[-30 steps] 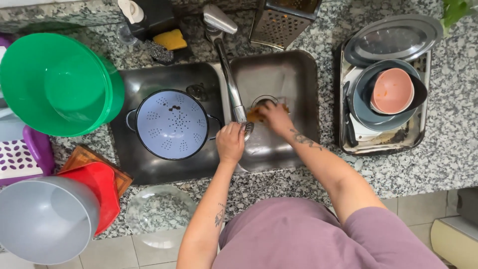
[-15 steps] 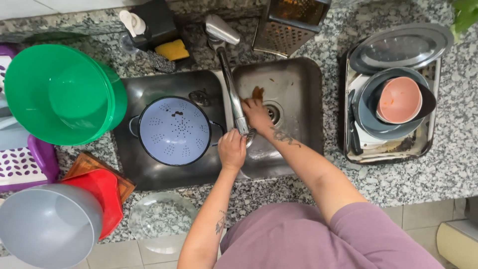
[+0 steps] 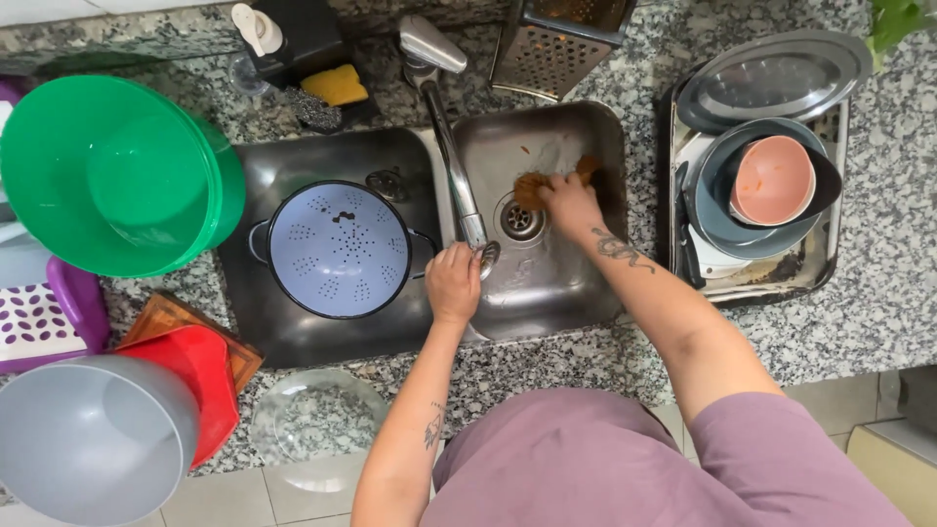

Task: The person cleans a kitchen sink and countertop using a yellow cloth. They wipe the sink basin, faucet, and surrounding counter area, then dry a gray bowl and a green bowl before placing them in a cabinet.

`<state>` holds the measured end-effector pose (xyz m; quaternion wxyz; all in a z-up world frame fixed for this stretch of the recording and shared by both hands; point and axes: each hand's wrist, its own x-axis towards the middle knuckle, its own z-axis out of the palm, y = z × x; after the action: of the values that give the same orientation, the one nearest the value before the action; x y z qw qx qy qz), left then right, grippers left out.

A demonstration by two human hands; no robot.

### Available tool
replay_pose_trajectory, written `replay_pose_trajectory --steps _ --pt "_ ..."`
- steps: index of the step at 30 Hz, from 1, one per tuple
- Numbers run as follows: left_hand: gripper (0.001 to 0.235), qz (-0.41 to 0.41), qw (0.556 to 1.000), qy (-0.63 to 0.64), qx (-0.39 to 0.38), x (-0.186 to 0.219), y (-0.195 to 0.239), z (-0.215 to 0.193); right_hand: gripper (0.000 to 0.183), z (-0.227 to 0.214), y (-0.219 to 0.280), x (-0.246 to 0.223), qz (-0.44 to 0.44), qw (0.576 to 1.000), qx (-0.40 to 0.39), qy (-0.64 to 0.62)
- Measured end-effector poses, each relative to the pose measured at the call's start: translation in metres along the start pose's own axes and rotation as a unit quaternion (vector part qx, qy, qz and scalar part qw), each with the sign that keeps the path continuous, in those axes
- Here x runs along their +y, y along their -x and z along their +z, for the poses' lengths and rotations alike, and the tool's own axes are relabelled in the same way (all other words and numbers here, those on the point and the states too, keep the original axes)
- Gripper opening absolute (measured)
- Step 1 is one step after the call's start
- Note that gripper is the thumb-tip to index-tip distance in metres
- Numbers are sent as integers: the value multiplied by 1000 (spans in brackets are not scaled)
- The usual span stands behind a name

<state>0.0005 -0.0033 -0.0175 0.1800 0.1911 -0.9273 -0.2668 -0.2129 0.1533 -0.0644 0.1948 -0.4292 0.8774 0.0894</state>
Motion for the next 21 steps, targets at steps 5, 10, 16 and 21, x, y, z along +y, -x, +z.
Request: replay_pose_trajectory --steps 5,10,16,21 --pt "14 -33 997 66 4 12 -10 -18 33 27 8 -50 -28 998 -27 -40" --pt "42 -106 969 219 -39 77 -48 -124 27 30 39 -56 2 997 -71 -8" --pt "23 30 987 -133 -87 104 -72 -148 27 28 96 -43 31 994 -97 29" --pt "12 162 973 -166 -9 131 -93 -100 35 -5 116 -47 64 983 -164 -53"
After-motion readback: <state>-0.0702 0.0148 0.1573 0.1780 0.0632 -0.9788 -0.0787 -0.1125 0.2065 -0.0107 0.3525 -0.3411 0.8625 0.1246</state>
